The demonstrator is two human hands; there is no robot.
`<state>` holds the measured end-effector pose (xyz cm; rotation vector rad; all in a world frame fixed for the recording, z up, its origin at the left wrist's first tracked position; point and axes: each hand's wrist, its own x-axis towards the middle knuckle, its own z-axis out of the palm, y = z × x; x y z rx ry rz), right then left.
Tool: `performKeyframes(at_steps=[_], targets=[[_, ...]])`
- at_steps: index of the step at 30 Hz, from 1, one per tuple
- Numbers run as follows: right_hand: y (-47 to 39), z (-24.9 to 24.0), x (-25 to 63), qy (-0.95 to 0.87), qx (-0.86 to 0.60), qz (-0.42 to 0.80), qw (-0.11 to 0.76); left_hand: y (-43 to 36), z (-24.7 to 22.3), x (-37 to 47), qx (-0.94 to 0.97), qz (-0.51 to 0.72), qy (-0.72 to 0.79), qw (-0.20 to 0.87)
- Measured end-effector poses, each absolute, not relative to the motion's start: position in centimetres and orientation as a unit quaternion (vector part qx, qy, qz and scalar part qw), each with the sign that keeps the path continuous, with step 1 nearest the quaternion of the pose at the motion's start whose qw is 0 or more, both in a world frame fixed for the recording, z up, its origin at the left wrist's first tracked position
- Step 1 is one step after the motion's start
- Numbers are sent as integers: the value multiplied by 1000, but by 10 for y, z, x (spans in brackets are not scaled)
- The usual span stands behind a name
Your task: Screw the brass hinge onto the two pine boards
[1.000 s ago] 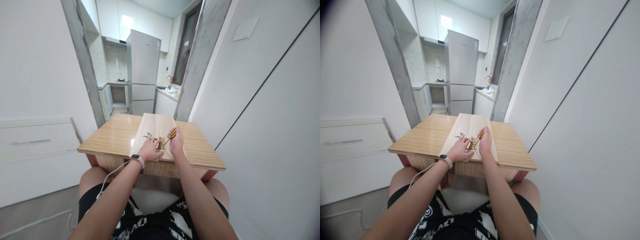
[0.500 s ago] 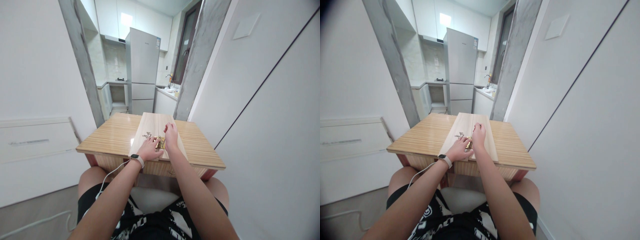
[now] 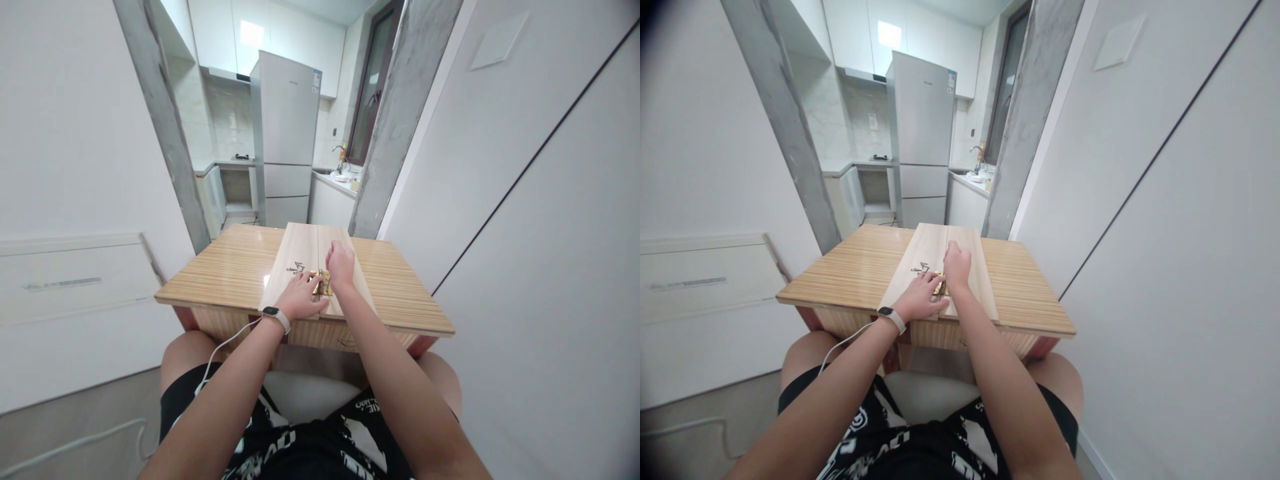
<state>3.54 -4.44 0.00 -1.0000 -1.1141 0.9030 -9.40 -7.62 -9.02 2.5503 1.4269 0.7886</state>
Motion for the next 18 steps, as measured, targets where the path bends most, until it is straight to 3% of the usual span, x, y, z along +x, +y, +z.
performKeyframes(at_steps=[3,8,10,13,18], targets=[[-44,2,33,-485,-445,391,643,-76,-90,-94,842,262,467,61],[-42,11,48,-538,-366,541,532,-74,-84,-94,836,292,454,102],[-40,13,56,-570,-360,534,511,-71,-77,-91,812,352,436,161],[-38,15,65,-645,-400,396,517,-66,-61,-83,745,456,393,287],[-47,22,67,-727,-477,100,483,-54,-38,-63,696,545,268,383]])
